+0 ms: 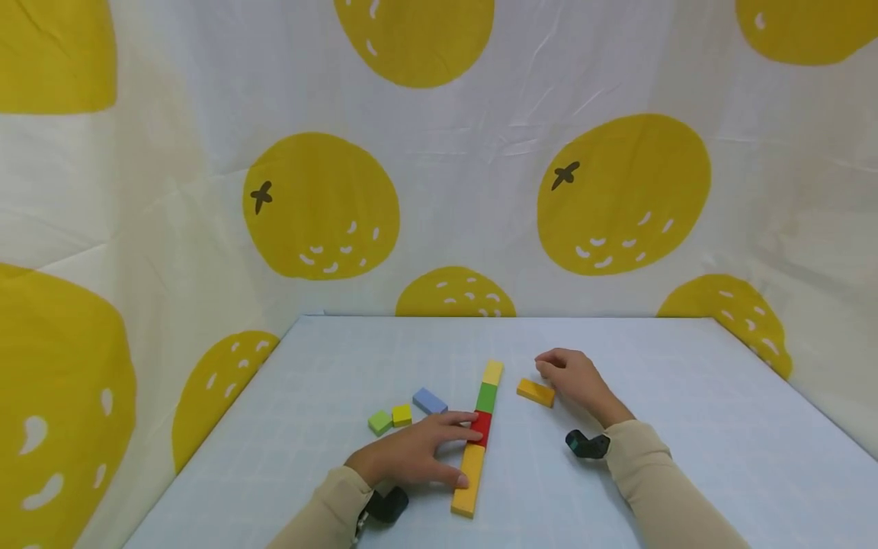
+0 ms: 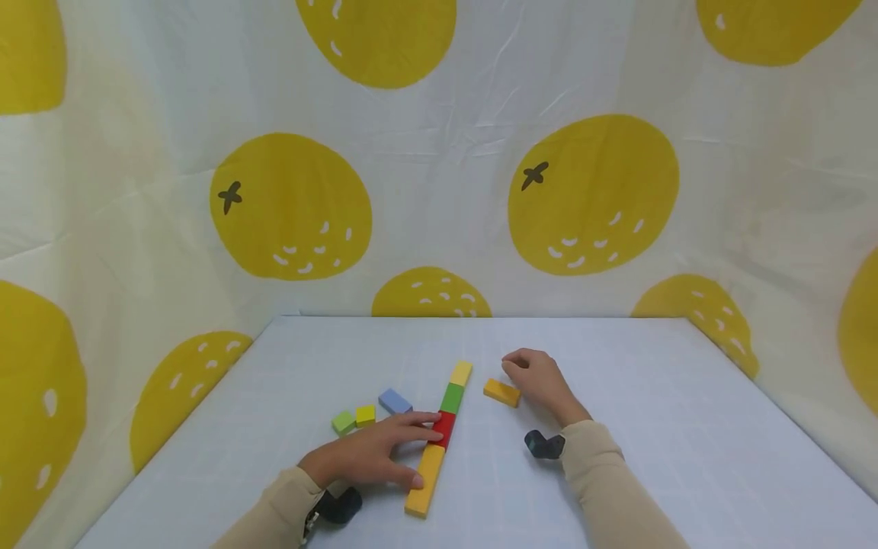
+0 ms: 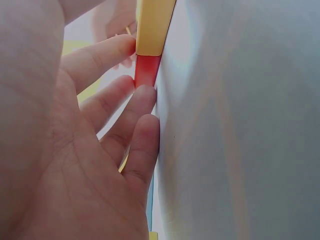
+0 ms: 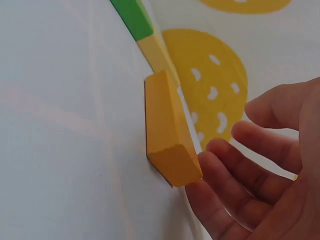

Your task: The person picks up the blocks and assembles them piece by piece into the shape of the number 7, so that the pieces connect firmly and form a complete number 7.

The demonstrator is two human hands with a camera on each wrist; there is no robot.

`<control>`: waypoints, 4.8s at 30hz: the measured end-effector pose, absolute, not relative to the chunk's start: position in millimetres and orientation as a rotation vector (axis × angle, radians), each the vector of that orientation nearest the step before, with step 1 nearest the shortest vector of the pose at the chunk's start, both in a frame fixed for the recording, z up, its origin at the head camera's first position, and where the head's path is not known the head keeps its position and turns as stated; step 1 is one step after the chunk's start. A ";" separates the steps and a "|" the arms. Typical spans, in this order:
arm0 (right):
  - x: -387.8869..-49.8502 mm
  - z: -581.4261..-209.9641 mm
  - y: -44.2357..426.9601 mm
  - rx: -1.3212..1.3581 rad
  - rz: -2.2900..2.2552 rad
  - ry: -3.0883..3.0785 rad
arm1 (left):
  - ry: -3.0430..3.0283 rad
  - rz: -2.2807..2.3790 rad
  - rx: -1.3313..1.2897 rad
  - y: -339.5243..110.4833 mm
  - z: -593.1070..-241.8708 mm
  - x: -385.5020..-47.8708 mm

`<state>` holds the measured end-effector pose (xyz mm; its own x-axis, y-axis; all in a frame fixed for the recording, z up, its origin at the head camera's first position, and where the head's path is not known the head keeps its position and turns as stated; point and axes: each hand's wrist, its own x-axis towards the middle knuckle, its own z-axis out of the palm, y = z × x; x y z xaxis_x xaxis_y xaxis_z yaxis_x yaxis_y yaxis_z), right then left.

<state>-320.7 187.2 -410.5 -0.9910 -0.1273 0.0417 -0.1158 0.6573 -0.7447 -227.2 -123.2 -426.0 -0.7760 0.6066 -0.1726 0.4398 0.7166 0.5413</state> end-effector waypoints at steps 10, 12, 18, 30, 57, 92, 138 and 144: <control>-314.8 -420.2 203.6 -0.314 -1.116 2.849 | 2.583 0.709 0.815 -122.4 -425.3 -224.9; -312.1 -421.0 207.7 -0.337 -1.103 2.832 | 2.580 0.707 0.827 -122.5 -425.3 -224.4; -305.0 -415.4 214.6 -0.420 -1.109 2.770 | 2.593 0.675 0.848 -123.7 -423.7 -224.7; -307.4 -420.0 215.6 -0.462 -1.119 2.755 | 2.589 0.686 0.825 -123.0 -420.6 -221.7; -310.1 -428.4 209.6 -0.312 -1.137 2.815 | 2.588 0.688 0.813 -122.3 -421.9 -223.0; -313.2 -429.7 216.3 -0.067 -1.695 2.606 | 2.593 0.682 0.844 -123.9 -422.7 -222.8; -312.5 -427.0 223.7 0.130 -2.108 2.263 | 2.573 0.705 0.830 -124.0 -422.7 -223.3; -312.3 -427.2 223.9 0.106 -2.120 2.264 | 2.593 0.669 0.848 -123.3 -421.6 -222.7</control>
